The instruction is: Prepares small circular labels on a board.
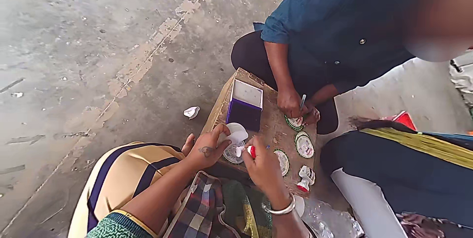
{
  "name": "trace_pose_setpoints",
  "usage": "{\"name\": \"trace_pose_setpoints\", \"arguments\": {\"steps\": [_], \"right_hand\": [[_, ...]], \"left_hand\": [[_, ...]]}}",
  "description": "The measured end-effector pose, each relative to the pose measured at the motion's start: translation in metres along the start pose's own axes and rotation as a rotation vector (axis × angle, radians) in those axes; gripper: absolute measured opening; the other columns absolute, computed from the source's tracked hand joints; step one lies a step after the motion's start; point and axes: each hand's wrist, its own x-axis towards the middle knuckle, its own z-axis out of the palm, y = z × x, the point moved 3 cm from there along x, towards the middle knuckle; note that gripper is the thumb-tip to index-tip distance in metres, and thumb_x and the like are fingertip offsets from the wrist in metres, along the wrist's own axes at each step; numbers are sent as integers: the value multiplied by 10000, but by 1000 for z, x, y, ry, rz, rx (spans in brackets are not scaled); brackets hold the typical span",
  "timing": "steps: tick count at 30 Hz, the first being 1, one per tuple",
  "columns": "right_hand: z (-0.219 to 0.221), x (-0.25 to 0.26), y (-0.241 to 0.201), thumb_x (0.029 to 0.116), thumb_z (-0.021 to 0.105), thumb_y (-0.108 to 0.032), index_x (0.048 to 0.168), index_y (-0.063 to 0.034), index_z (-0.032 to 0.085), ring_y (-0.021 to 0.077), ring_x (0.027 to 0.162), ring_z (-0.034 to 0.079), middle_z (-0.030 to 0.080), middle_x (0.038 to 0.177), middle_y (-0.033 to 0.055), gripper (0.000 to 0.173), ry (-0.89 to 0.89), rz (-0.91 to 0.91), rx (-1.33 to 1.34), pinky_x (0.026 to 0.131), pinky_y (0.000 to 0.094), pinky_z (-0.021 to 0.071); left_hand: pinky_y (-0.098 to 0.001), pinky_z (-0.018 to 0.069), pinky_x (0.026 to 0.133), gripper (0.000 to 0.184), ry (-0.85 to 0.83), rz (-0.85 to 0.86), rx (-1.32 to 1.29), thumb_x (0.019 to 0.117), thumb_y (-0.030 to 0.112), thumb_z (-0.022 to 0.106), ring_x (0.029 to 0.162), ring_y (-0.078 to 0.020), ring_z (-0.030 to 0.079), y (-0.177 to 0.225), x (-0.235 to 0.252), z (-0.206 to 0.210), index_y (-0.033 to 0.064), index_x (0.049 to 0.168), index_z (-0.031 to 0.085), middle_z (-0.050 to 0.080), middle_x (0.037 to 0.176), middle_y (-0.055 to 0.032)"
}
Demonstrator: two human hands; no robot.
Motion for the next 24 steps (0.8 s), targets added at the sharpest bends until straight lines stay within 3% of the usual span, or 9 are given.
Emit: {"name": "trace_pose_setpoints", "arguments": {"steps": [4,6,8,10,13,15,17,21,24], "right_hand": [[15,-2,-11,957,568,-166,1057,11,659,352,676,684,661,730,144,223,-7,19,-129,551,510,501],[5,-4,-8,968,579,-175,1094,11,655,346,689,690,674,754,146,237,-10,39,-95,580,518,518],[-15,-5,-4,967,589,-179,1067,37,658,290,628,651,655,734,128,248,134,36,7,563,491,515],[-42,-2,1,977,556,-201,1058,33,635,218,611,604,622,729,96,260,272,66,57,562,434,495],[-60,29,6,1019,551,-207,1121,6,609,277,703,606,618,799,131,244,259,166,68,626,507,474],[-55,59,7,1039,563,-191,1158,1,599,353,767,636,644,850,187,229,186,206,44,666,568,481],[-38,83,5,1040,568,-199,1165,-9,594,391,796,656,656,857,203,230,111,217,-19,675,590,493],[-14,98,4,1039,562,-197,1132,-18,598,403,827,673,668,855,201,205,13,255,-100,696,593,493],[-23,87,9,1032,567,-174,1153,10,602,406,848,668,669,887,217,223,97,257,-33,724,610,490]], "left_hand": [[-591,497,839,359,-39,-26,87,1064,172,522,935,-412,691,8,-3,0,60,1406,525,702,993,-237],[-603,505,894,310,-50,39,106,1068,120,476,1009,-411,696,11,-4,1,43,1338,607,713,1072,-235],[-581,500,917,302,-61,112,143,1048,50,452,1041,-384,693,10,-6,1,34,1209,707,718,1111,-214],[-601,497,913,350,-93,150,201,1021,-10,453,1048,-405,694,10,-10,4,70,1212,736,717,1151,-219],[-633,508,876,356,-144,248,304,990,-20,505,1042,-444,694,13,-15,6,81,1241,737,707,1174,-236],[-630,522,884,262,-161,324,346,974,129,654,1085,-439,692,14,-15,7,53,1210,740,711,1191,-229],[-603,543,880,323,-143,397,378,878,234,788,1135,-417,680,11,-16,11,36,1131,760,725,1170,-207],[-537,567,899,166,-66,421,379,958,129,669,1142,-387,695,7,-18,18,10,970,784,752,1109,-191],[-573,549,888,187,-73,303,314,974,120,641,1053,-402,717,12,-15,13,9,971,792,754,1069,-205]]}}
